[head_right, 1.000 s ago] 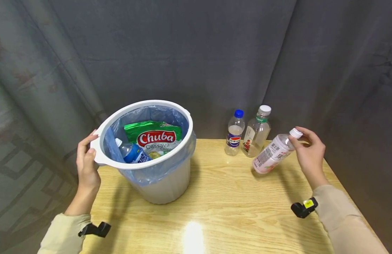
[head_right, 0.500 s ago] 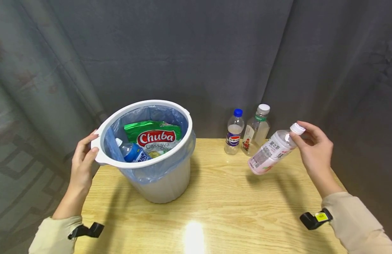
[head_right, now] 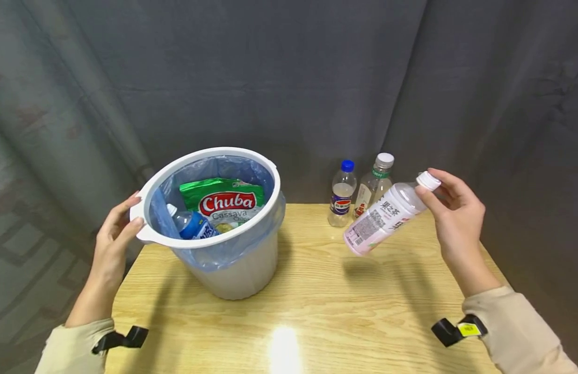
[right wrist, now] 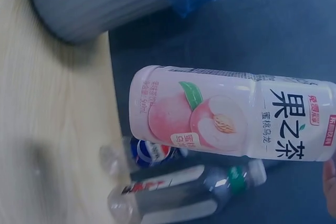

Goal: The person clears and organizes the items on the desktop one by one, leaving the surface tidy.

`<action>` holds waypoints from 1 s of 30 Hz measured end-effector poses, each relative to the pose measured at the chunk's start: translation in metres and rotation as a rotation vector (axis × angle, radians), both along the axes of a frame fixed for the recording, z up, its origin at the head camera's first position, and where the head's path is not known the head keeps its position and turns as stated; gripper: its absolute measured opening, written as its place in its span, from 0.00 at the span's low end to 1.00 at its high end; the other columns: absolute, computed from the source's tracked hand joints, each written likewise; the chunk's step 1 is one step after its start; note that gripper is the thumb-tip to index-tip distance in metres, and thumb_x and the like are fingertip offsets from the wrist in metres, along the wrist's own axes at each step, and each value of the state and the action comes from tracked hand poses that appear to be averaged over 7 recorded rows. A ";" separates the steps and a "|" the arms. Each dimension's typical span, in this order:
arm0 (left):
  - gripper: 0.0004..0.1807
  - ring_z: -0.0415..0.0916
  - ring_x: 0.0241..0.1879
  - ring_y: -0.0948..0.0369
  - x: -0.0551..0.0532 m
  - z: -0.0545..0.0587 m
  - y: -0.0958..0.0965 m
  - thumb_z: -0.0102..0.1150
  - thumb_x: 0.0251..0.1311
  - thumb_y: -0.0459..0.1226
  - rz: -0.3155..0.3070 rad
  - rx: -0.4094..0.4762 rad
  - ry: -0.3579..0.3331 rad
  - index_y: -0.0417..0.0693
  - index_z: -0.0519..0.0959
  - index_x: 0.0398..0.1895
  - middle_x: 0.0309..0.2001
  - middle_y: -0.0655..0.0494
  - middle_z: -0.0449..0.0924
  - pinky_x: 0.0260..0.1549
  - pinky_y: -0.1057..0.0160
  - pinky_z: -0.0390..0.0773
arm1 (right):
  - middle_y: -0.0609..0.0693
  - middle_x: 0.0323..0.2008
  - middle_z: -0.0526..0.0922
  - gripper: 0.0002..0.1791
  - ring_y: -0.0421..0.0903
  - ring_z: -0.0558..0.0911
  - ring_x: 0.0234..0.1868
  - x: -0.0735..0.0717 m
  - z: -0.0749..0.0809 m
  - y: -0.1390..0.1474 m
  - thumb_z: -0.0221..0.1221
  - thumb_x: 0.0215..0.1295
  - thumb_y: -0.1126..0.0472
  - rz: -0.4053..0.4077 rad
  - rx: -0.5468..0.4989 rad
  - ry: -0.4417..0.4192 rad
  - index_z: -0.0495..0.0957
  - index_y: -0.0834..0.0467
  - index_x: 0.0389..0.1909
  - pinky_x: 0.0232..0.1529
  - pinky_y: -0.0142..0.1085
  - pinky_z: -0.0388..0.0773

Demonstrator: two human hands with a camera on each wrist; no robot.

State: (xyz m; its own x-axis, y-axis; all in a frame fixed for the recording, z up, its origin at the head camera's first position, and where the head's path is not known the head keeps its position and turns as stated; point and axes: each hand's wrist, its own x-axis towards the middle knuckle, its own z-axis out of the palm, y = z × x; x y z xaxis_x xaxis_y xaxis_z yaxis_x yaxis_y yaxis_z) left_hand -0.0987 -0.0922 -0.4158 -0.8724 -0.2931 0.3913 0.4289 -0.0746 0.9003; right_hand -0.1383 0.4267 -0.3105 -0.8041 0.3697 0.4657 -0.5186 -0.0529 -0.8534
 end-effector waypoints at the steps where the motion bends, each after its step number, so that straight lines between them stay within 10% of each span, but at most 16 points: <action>1: 0.22 0.69 0.54 0.60 0.000 0.000 0.000 0.52 0.66 0.28 -0.002 0.003 -0.002 0.49 0.75 0.62 0.68 0.57 0.67 0.50 0.71 0.68 | 0.51 0.42 0.85 0.21 0.42 0.81 0.41 0.000 0.002 -0.004 0.63 0.53 0.83 0.005 -0.017 0.016 0.83 0.67 0.48 0.38 0.23 0.77; 20: 0.20 0.68 0.54 0.58 -0.007 -0.006 0.011 0.51 0.64 0.27 0.067 0.089 0.107 0.47 0.77 0.58 0.67 0.53 0.69 0.48 0.70 0.68 | 0.64 0.40 0.84 0.20 0.54 0.82 0.41 -0.001 0.031 -0.078 0.63 0.49 0.85 0.106 -0.268 0.371 0.78 0.78 0.47 0.38 0.33 0.77; 30: 0.19 0.65 0.60 0.57 -0.006 -0.007 0.014 0.50 0.64 0.30 0.077 0.068 0.120 0.48 0.75 0.58 0.68 0.52 0.66 0.51 0.72 0.68 | 0.66 0.39 0.82 0.21 0.53 0.81 0.35 0.005 0.045 -0.101 0.63 0.52 0.83 0.160 -0.381 0.406 0.77 0.77 0.49 0.36 0.34 0.78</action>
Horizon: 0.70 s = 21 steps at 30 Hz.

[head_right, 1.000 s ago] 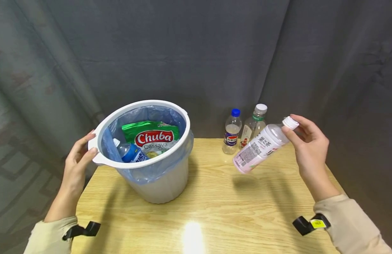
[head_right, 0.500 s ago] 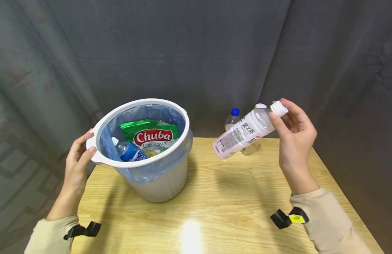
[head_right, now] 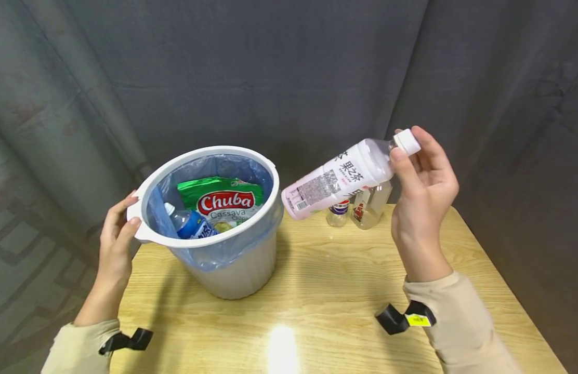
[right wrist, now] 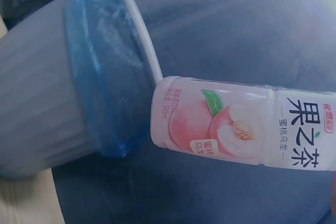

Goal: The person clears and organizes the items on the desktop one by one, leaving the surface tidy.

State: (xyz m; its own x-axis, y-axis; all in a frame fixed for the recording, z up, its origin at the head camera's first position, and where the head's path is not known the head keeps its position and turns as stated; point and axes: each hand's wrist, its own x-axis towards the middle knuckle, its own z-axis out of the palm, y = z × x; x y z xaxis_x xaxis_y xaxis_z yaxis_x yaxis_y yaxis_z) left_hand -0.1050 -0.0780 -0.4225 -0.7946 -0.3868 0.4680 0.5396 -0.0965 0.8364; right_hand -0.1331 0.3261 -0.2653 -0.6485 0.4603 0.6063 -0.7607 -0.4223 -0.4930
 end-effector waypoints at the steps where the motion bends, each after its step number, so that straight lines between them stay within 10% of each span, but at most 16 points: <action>1: 0.19 0.65 0.60 0.57 0.000 0.000 0.000 0.50 0.64 0.30 -0.001 0.003 0.001 0.48 0.75 0.58 0.68 0.51 0.65 0.51 0.72 0.68 | 0.66 0.40 0.82 0.20 0.53 0.81 0.35 0.000 0.002 -0.001 0.62 0.52 0.83 0.020 -0.016 -0.005 0.77 0.76 0.49 0.36 0.35 0.78; 14: 0.19 0.63 0.63 0.56 -0.001 0.000 0.001 0.50 0.64 0.29 -0.023 0.044 0.032 0.48 0.75 0.58 0.68 0.52 0.66 0.53 0.72 0.67 | 0.67 0.40 0.80 0.19 0.56 0.80 0.37 0.000 0.014 -0.024 0.61 0.54 0.84 0.156 -0.116 -0.002 0.77 0.75 0.50 0.44 0.38 0.79; 21: 0.19 0.64 0.63 0.55 -0.004 -0.010 0.024 0.51 0.64 0.31 -0.036 0.076 0.008 0.48 0.75 0.58 0.68 0.51 0.66 0.53 0.72 0.67 | 0.65 0.42 0.82 0.19 0.53 0.81 0.37 0.002 0.013 -0.028 0.64 0.56 0.80 0.065 0.001 -0.001 0.78 0.73 0.50 0.43 0.37 0.79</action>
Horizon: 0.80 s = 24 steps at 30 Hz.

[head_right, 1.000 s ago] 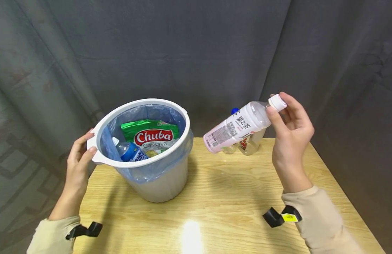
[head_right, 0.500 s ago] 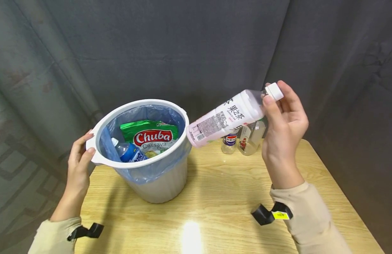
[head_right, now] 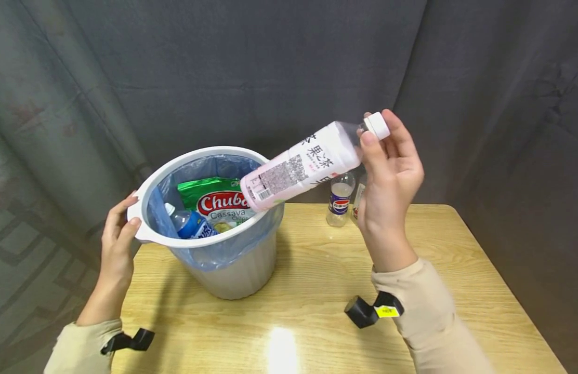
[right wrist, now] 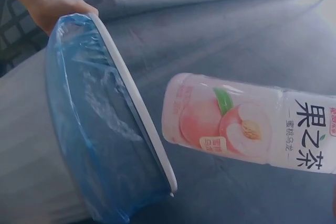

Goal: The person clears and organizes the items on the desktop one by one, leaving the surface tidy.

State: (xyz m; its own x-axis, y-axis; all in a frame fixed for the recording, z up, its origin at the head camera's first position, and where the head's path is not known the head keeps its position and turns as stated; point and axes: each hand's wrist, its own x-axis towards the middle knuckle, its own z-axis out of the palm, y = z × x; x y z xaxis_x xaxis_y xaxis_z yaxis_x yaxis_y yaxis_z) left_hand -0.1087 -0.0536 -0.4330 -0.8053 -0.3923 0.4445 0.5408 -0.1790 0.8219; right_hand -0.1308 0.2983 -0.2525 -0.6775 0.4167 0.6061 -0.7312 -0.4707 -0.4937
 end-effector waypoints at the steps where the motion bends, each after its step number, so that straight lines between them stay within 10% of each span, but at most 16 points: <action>1: 0.19 0.63 0.63 0.55 0.000 0.000 0.000 0.51 0.64 0.31 0.000 0.001 0.004 0.48 0.75 0.59 0.68 0.51 0.66 0.53 0.72 0.67 | 0.65 0.42 0.82 0.20 0.52 0.82 0.37 -0.001 -0.001 -0.003 0.64 0.55 0.79 -0.011 0.013 0.006 0.78 0.73 0.50 0.43 0.37 0.79; 24: 0.19 0.62 0.65 0.55 -0.004 -0.005 0.001 0.50 0.64 0.30 -0.008 0.016 0.056 0.47 0.75 0.58 0.67 0.52 0.67 0.54 0.72 0.67 | 0.58 0.47 0.84 0.21 0.52 0.80 0.52 -0.007 -0.047 -0.042 0.73 0.52 0.67 0.007 0.274 -0.019 0.82 0.63 0.48 0.50 0.33 0.75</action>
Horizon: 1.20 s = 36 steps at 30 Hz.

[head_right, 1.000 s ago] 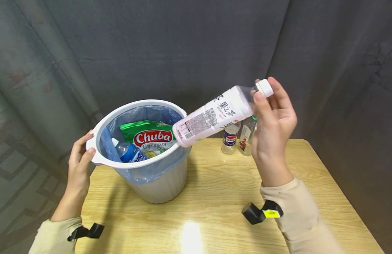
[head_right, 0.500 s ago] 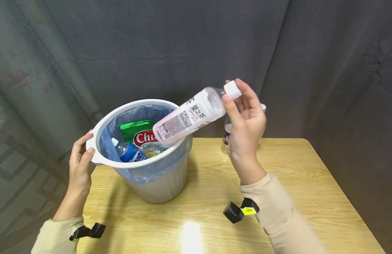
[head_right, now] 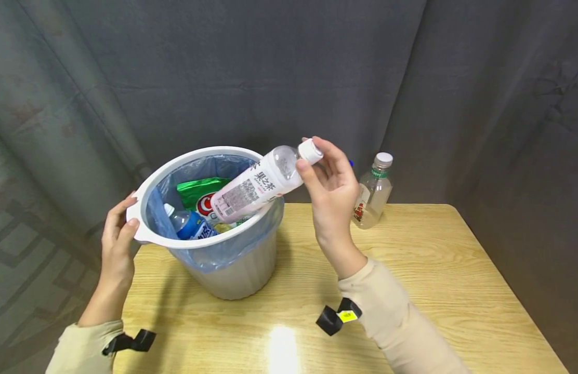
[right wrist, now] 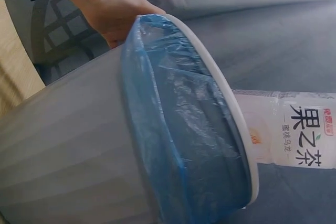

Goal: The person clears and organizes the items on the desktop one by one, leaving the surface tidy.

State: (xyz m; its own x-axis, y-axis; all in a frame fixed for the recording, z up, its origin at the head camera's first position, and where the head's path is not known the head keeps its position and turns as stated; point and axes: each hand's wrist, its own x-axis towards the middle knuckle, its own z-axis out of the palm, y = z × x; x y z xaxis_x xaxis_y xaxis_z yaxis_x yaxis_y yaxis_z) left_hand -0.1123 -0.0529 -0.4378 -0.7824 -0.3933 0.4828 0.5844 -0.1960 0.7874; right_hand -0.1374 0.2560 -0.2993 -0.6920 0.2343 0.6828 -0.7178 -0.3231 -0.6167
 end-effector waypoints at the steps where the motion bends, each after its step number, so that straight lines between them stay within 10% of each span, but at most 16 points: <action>1: 0.19 0.63 0.64 0.55 0.000 0.000 0.000 0.50 0.64 0.30 0.000 -0.001 0.000 0.47 0.75 0.58 0.67 0.52 0.67 0.54 0.72 0.67 | 0.58 0.48 0.84 0.21 0.52 0.80 0.52 0.000 -0.001 -0.001 0.74 0.52 0.66 0.000 0.010 0.001 0.82 0.63 0.48 0.50 0.33 0.75; 22: 0.19 0.63 0.64 0.56 0.001 -0.004 -0.003 0.51 0.65 0.32 -0.009 0.002 0.024 0.47 0.74 0.59 0.67 0.52 0.67 0.53 0.72 0.67 | 0.58 0.49 0.84 0.19 0.53 0.80 0.52 -0.004 -0.006 0.006 0.70 0.56 0.67 0.036 0.064 0.036 0.81 0.64 0.49 0.58 0.37 0.72; 36: 0.19 0.61 0.65 0.55 0.002 -0.002 -0.003 0.50 0.66 0.33 0.003 -0.012 -0.006 0.48 0.74 0.60 0.67 0.52 0.67 0.54 0.72 0.67 | 0.54 0.48 0.86 0.17 0.50 0.82 0.48 -0.025 -0.020 0.042 0.65 0.58 0.75 -0.137 0.286 -0.028 0.82 0.66 0.50 0.52 0.34 0.74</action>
State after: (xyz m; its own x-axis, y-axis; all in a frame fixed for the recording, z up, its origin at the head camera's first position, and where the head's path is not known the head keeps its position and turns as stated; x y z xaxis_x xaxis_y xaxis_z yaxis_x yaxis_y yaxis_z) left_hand -0.1102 -0.0556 -0.4394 -0.7839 -0.3903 0.4829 0.5805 -0.1849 0.7930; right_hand -0.1624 0.2982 -0.3196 -0.6868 0.1283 0.7154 -0.7241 -0.0354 -0.6888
